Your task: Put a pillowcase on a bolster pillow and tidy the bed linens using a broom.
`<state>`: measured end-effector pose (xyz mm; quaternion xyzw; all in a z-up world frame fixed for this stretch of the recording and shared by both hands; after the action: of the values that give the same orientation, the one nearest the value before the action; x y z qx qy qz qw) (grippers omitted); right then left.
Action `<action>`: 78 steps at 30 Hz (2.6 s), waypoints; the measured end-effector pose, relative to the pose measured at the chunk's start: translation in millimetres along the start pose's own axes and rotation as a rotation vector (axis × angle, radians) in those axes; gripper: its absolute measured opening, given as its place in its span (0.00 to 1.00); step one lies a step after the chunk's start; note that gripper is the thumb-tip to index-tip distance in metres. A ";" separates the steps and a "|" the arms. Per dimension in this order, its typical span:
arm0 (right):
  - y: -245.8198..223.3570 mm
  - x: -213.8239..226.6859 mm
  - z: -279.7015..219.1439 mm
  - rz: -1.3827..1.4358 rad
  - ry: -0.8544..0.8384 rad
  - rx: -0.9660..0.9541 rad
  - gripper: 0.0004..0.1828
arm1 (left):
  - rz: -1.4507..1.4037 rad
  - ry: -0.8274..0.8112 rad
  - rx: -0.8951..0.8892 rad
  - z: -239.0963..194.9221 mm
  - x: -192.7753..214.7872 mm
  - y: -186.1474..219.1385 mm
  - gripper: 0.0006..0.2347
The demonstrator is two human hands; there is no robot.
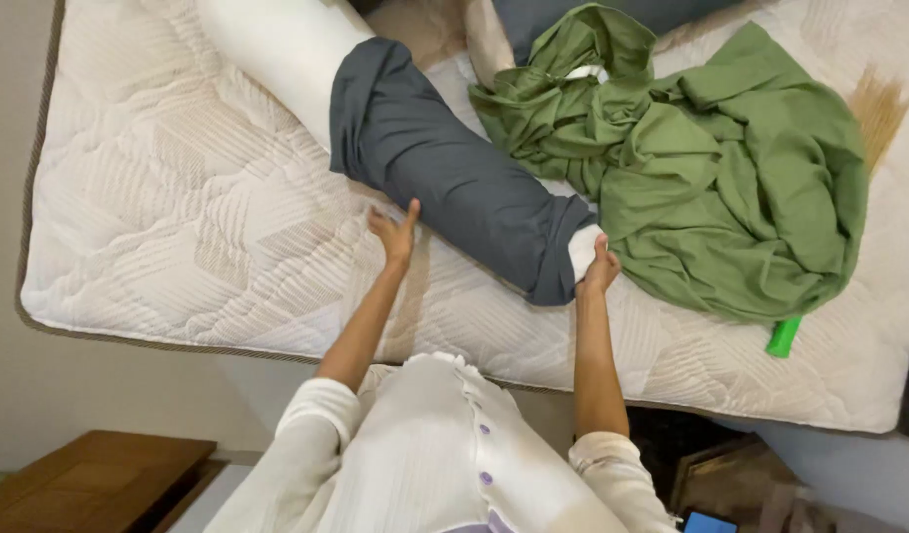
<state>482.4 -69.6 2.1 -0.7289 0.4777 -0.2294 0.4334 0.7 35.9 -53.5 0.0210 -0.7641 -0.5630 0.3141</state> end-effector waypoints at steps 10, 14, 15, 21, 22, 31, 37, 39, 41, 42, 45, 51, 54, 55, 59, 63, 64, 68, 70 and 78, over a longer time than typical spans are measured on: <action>-61.9 4.1 -146.8 -0.248 -0.575 0.367 0.44 | -0.127 -0.189 0.068 -70.1 -19.1 50.7 0.12; -96.5 -30.7 -190.4 -0.622 -0.743 0.832 0.51 | -0.200 -0.063 -0.035 -70.6 3.6 78.7 0.09; -98.8 -36.7 -198.3 -0.778 -0.759 1.010 0.50 | -0.216 -0.025 -0.111 -71.9 9.8 86.1 0.08; -75.3 -62.1 -134.9 -0.707 -0.732 0.884 0.36 | -0.129 0.043 -0.272 -49.7 12.9 123.0 0.14; -72.2 -65.4 -134.6 -0.709 -0.739 0.888 0.36 | -0.133 0.050 -0.270 -46.1 13.3 130.9 0.14; -81.6 -85.1 -195.4 -0.656 -0.560 0.886 0.05 | -0.059 0.244 -0.402 6.6 61.6 158.8 0.09; -112.8 -84.0 -253.0 -0.558 -0.768 0.888 0.12 | -0.055 0.437 -0.511 79.9 97.4 176.5 0.03; -116.3 -78.6 -258.5 -0.541 -0.821 0.903 0.16 | 0.004 0.326 -0.485 104.4 95.7 181.0 0.02; -116.0 -70.1 -255.0 -0.557 -0.814 0.883 0.16 | 0.037 0.319 -0.501 117.6 87.7 175.9 0.02; -116.3 -69.2 -251.2 -0.566 -0.799 0.873 0.17 | 0.062 0.308 -0.527 128.5 81.6 178.7 0.02; -101.6 -64.5 -205.9 -0.587 -0.645 0.829 0.18 | 0.180 0.186 -0.588 116.3 68.7 186.9 0.03; -67.0 -45.0 -120.3 -0.375 -0.347 0.596 0.16 | 0.166 -0.197 -0.498 26.6 33.9 164.7 0.09; -62.8 -31.9 -148.2 -0.289 -0.328 0.556 0.15 | 0.189 -0.139 -0.707 -61.8 65.4 212.8 0.24; -62.1 -35.1 -163.9 -0.284 -0.316 0.557 0.15 | 0.187 -0.148 -0.715 -79.4 63.8 218.1 0.24; -67.5 -51.8 -215.4 -0.620 -0.305 0.961 0.16 | 0.281 -0.172 -0.721 -119.5 52.4 220.1 0.25; -24.5 -42.7 -163.2 -0.551 -0.370 0.787 0.15 | 0.292 -0.255 -0.695 -109.7 24.4 206.6 0.11; -30.4 -39.5 -155.2 -0.547 -0.365 0.789 0.15 | 0.291 -0.257 -0.702 -106.9 23.7 211.5 0.11; -41.8 -26.6 -133.7 -0.148 -0.436 0.454 0.12 | 0.230 -0.276 -0.761 -98.9 28.4 234.0 0.08; -49.5 -19.7 -147.6 -0.153 -0.436 0.440 0.10 | 0.194 -0.320 -0.745 -99.0 34.3 238.4 0.08; -68.9 -55.2 -206.3 -0.687 -0.584 0.834 0.51 | -0.096 -0.360 -0.438 -104.1 43.7 221.6 0.10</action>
<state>338.1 -93.7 172.2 -0.6429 -0.0530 -0.3144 0.6965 89.4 11.7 177.6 -0.1116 -0.6658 -0.7236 0.1436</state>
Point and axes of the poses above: each hand's wrist, its own z-axis towards the middle knuckle, its own x-axis out of the back of the hand, y = z × x, the point moved 6 cm from there along z, towards the middle knuckle, and after that the axes turned 5 degrees about z, right-handed, at the moved point
